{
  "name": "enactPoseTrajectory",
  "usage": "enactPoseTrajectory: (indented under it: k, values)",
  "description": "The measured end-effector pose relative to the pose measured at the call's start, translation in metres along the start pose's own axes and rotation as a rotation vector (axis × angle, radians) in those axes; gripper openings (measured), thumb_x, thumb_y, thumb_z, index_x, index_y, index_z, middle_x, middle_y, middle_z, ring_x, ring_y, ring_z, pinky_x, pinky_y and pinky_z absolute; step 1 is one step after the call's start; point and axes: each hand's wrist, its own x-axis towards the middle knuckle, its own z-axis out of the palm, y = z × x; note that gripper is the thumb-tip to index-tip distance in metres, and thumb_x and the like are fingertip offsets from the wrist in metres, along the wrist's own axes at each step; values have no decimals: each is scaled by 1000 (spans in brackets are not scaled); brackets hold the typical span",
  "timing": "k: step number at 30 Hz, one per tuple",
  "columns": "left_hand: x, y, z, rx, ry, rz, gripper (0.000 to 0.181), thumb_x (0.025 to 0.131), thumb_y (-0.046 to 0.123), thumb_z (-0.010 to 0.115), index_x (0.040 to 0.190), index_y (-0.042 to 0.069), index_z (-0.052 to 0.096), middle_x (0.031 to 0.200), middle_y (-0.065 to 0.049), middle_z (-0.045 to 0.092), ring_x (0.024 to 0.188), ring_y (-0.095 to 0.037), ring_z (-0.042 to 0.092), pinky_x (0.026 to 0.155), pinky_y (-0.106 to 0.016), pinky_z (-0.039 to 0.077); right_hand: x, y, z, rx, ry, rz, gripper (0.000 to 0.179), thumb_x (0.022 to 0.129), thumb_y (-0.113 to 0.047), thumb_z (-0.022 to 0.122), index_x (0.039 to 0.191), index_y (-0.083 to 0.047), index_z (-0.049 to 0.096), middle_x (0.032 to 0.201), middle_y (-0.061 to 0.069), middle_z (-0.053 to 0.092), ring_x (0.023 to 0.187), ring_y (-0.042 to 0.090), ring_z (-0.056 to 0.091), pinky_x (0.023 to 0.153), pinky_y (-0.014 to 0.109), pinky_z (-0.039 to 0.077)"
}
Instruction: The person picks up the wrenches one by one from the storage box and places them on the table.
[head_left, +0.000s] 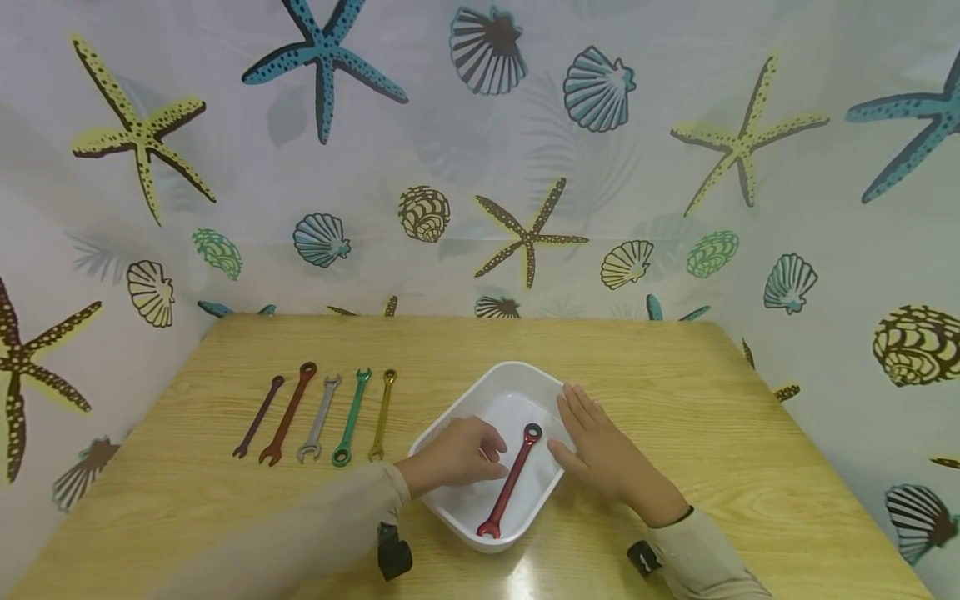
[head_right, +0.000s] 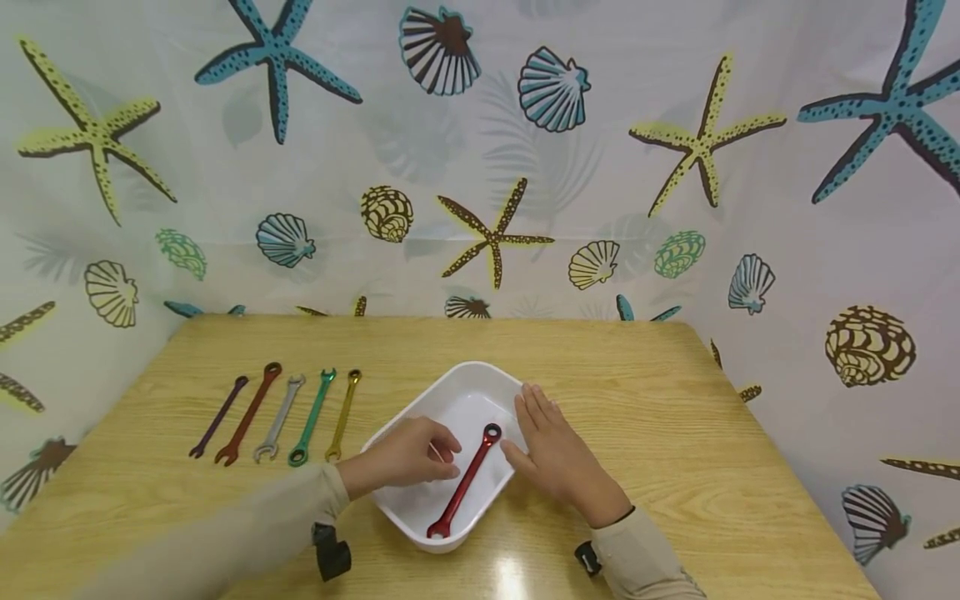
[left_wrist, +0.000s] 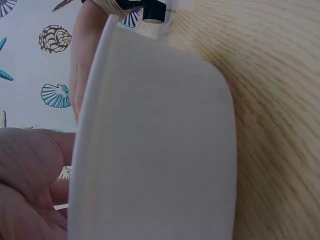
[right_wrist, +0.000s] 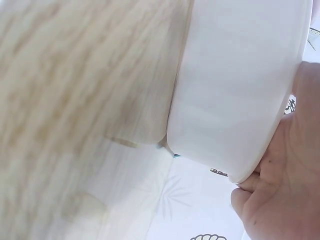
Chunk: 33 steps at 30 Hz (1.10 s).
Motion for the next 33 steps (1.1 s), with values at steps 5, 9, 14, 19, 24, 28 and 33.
enactPoseTrajectory:
  k: [5, 9, 14, 19, 24, 28, 33]
  values:
    - [7, 3, 14, 25, -29, -67, 29, 73, 15, 82, 94, -1, 69, 73, 1, 61, 64, -9, 55, 56, -22, 45, -1, 0, 1, -3, 8, -8, 68, 100, -39, 45, 146, 9, 27, 155, 24, 19, 144, 37, 14, 114, 51, 17]
    - [11, 4, 24, 75, -21, -75, 25, 73, 15, 82, 90, 1, 69, 69, 3, 57, 61, -8, 51, 54, -20, 44, -1, 1, 0, 6, 25, -23, 68, 99, -37, 46, 144, 10, 28, 154, 26, 20, 144, 39, 15, 114, 52, 18]
    - [14, 4, 35, 141, 17, -52, 25, 73, 18, 83, 81, 4, 64, 63, 4, 51, 58, -8, 46, 52, -20, 40, -2, 1, 0, 19, 49, -38, 66, 99, -35, 46, 143, 12, 30, 153, 27, 22, 142, 41, 18, 113, 54, 21]
    - [14, 4, 41, 225, 48, -24, 28, 73, 19, 83, 77, 6, 58, 60, 4, 46, 55, -8, 43, 51, -21, 36, -2, 0, 0, 8, 18, -24, 68, 100, -37, 45, 145, 10, 27, 154, 25, 19, 144, 38, 14, 114, 51, 18]
    - [12, 7, 40, 189, 48, -52, 26, 74, 16, 82, 79, 5, 59, 61, 3, 48, 55, -9, 45, 51, -20, 38, -2, 0, 1, -9, 9, -15, 67, 100, -37, 44, 146, 10, 26, 155, 25, 18, 144, 38, 13, 115, 49, 17]
    - [12, 7, 38, 139, 49, -88, 25, 73, 14, 82, 81, 4, 61, 63, 2, 52, 58, -9, 48, 53, -20, 41, -2, -1, 0, -1, 15, -15, 67, 100, -36, 44, 146, 9, 26, 155, 24, 18, 144, 38, 13, 115, 49, 17]
    - [14, 4, 39, 116, 58, -95, 24, 70, 13, 83, 80, 4, 63, 65, 2, 55, 61, -8, 50, 55, -20, 43, -1, -2, 1, -3, 17, -20, 67, 100, -36, 45, 145, 10, 26, 155, 25, 17, 144, 38, 13, 115, 49, 17]
